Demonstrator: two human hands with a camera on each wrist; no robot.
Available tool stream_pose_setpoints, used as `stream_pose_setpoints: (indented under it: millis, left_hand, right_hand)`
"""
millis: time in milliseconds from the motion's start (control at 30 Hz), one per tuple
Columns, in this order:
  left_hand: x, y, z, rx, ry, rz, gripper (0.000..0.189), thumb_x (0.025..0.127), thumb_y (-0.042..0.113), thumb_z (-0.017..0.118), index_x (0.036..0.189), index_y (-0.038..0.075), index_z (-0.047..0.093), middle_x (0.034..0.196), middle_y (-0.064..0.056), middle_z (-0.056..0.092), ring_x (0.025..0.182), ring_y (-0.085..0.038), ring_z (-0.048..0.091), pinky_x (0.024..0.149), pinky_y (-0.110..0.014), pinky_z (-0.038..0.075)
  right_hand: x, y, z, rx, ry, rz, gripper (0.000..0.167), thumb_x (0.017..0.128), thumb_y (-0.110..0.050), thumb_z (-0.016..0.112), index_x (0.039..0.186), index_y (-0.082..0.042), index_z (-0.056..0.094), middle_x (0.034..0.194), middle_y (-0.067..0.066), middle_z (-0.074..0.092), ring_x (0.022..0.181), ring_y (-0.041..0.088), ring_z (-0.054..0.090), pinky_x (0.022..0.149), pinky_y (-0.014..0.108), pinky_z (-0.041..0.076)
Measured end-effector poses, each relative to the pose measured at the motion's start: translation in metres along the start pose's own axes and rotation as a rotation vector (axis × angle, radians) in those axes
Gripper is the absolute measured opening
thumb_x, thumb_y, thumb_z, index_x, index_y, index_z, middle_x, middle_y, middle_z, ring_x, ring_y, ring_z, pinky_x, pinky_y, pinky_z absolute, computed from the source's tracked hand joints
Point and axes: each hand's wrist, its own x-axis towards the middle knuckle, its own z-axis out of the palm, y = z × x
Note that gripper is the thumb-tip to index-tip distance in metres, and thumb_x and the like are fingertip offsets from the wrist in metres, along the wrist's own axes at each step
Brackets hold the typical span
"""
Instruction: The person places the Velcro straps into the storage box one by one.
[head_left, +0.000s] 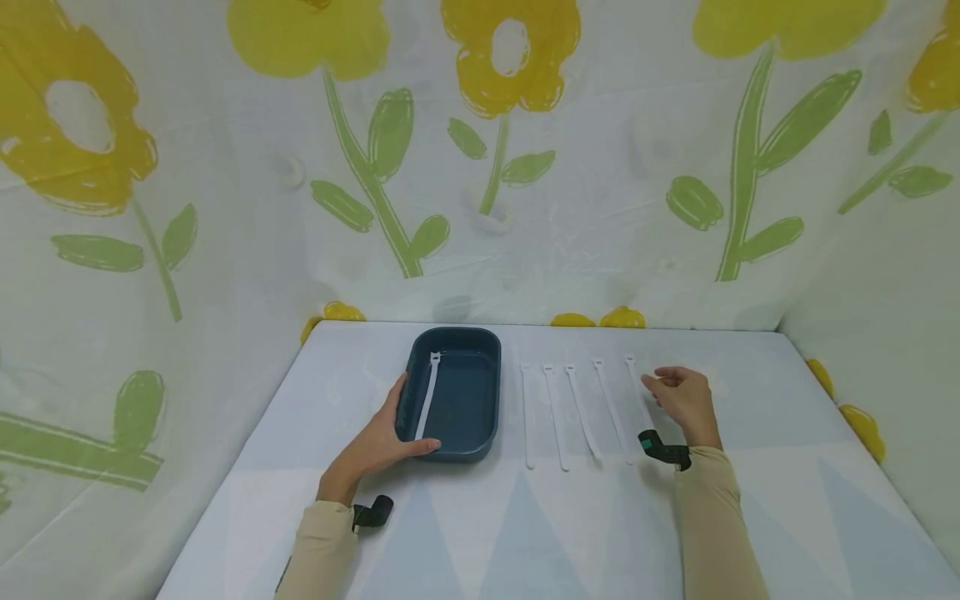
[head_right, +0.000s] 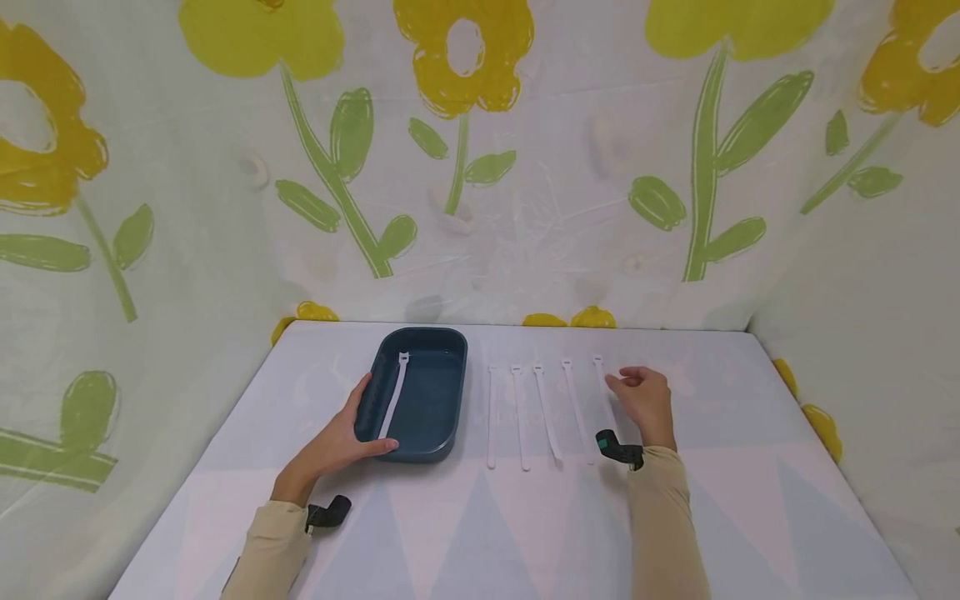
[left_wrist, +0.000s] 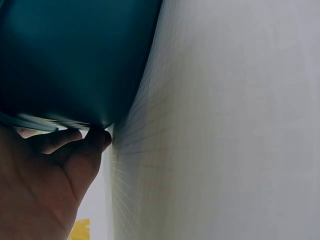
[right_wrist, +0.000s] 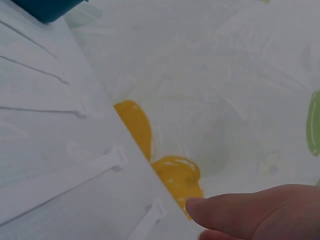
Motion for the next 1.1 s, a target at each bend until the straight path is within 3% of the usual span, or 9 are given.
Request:
stream_pose_setpoints:
  millis: [433,733,1100]
  left_hand:
    - [-0.0001,-0.0011,0.0000,0.010,0.007,-0.007,0.131,0.077,0.057,0.085,0.166,0.032,-0.007,0.176,-0.013,0.008,0.157,-0.042,0.024,0.121,-0.069,0.029]
    - [0.0011,-0.0027,0.0002,0.020,0.003,-0.009,0.131,0.077,0.057,0.085,0.166,0.032,-0.008,0.175,-0.014,0.008,0.157,-0.043,0.025,0.121,-0.069,0.030]
    - [0.0009,-0.0013,0.0006,0.017,0.007,-0.016,0.131,0.077,0.057,0.085,0.166,0.031,-0.006,0.175,-0.014,0.008,0.157,-0.043,0.024,0.121,-0.069,0.029]
  right_hand:
    - [0.0006,0.0015,0.0022,-0.042,-0.047,-0.010,0.057,0.097,-0.030,0.069,0.136,0.009,0.057,0.128,0.032,0.063,0.099,0.032,0.069,0.073,0.029,0.053]
    - [0.0022,0.0019,0.0064,-0.087,-0.068,0.015,0.056,0.096,-0.026,0.070,0.135,0.012,0.056,0.132,0.035,0.061,0.117,0.046,0.061,0.097,0.054,0.053]
    - [0.0029,0.0050,0.0072,-0.126,-0.097,-0.043,0.053,0.094,-0.022,0.072,0.131,0.014,0.059,0.123,0.035,0.065,0.111,0.045,0.063,0.094,0.054,0.054]
